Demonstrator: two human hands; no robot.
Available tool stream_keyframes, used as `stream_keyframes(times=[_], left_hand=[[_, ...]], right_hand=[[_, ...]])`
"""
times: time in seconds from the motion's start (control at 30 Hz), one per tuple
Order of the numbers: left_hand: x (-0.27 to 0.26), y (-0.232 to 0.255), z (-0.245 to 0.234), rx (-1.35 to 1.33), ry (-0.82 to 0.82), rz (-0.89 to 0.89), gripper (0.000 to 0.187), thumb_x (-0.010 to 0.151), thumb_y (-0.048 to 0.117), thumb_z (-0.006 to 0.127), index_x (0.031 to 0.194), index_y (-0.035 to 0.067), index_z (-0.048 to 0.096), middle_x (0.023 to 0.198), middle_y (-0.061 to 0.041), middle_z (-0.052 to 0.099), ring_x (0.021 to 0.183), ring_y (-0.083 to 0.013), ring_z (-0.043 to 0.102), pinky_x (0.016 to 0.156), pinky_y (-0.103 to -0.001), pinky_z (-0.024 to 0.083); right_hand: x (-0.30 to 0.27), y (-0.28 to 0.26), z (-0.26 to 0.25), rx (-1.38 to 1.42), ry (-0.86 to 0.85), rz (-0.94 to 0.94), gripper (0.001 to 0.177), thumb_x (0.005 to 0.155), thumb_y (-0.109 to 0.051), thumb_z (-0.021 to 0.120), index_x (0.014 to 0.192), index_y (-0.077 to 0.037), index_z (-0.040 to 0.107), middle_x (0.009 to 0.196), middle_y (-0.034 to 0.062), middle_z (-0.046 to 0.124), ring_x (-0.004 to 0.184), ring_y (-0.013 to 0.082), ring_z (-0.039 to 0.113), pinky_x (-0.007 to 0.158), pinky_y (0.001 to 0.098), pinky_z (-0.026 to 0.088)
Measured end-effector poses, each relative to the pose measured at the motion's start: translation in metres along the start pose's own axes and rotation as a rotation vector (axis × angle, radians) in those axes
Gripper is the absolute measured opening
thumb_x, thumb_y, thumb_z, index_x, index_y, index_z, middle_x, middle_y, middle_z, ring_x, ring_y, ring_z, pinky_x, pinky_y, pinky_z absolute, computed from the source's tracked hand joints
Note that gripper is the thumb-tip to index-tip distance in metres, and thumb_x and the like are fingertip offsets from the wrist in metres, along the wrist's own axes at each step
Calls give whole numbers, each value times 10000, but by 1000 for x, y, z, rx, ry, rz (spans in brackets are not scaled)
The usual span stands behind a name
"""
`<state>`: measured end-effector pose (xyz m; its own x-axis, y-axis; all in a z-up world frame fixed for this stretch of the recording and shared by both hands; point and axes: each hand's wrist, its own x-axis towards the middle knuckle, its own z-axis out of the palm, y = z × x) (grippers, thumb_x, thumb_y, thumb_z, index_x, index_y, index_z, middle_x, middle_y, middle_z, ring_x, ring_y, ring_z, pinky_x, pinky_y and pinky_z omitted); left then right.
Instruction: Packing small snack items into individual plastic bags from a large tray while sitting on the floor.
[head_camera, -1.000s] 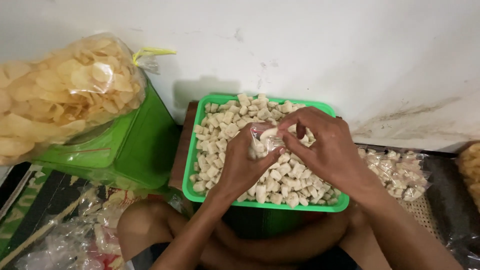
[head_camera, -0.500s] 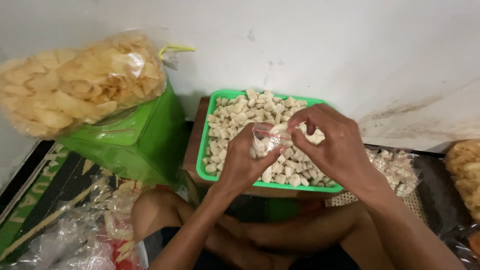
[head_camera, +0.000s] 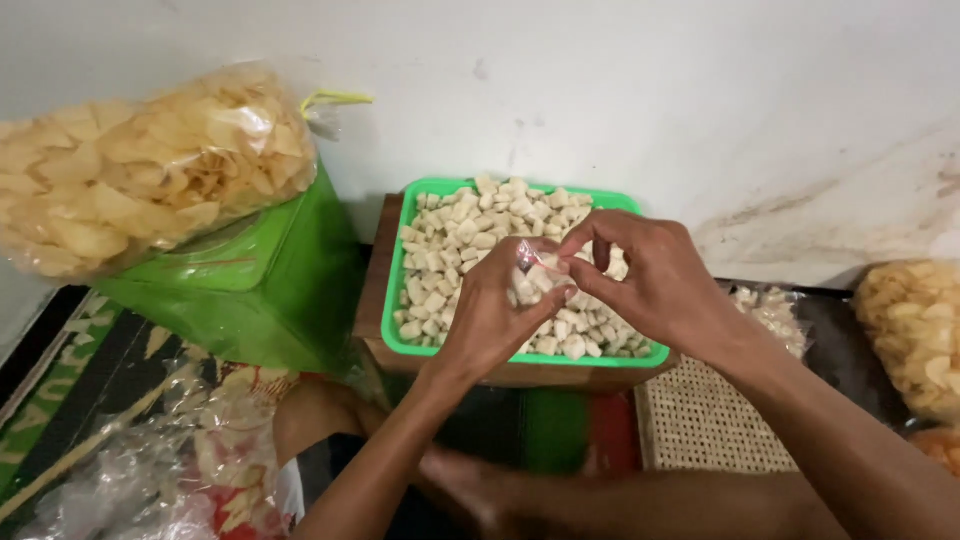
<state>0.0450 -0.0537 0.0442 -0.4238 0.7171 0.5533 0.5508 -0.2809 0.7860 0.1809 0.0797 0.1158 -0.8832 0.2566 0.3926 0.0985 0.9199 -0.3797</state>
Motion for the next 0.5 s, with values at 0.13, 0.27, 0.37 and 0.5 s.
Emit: stream_keyframes(times=[0.13,0.27,0.37,0.5], left_hand=[[8,-13,8,-39,30,-27,338,923,258,713,1204,86,635,1120,-85,735,1017,-228,720,838,-353,565],[14,-28,20,-22,88,-97,452,806,249,819,1190,58,674,1036,-206,720,1028,-438,702,873,-502,562],[15,-22,23,-18,127,-86,367,842,175,797,1185,102,687,1030,-167,720,1024,-385,714,885,-449,573],[14,-15,20,-4,157,-95,370,845,174,757,1197,92,678,1031,-188,720,1034,-409,710,893,-463,570]], right_hand=[[4,1,6,111,24,-42,173,957,-226,692,1077,-120,758,1013,36,797,834,178,716,703,331,547],[8,8,17,138,77,-15,252,843,-143,824,1082,-94,762,902,136,769,673,282,715,561,406,531],[13,1,21,43,33,6,111,914,-178,759,1016,-141,778,694,129,711,602,316,693,569,430,534],[13,-1,21,93,87,-5,96,933,-127,731,991,-174,791,780,48,766,587,226,688,581,358,554]])
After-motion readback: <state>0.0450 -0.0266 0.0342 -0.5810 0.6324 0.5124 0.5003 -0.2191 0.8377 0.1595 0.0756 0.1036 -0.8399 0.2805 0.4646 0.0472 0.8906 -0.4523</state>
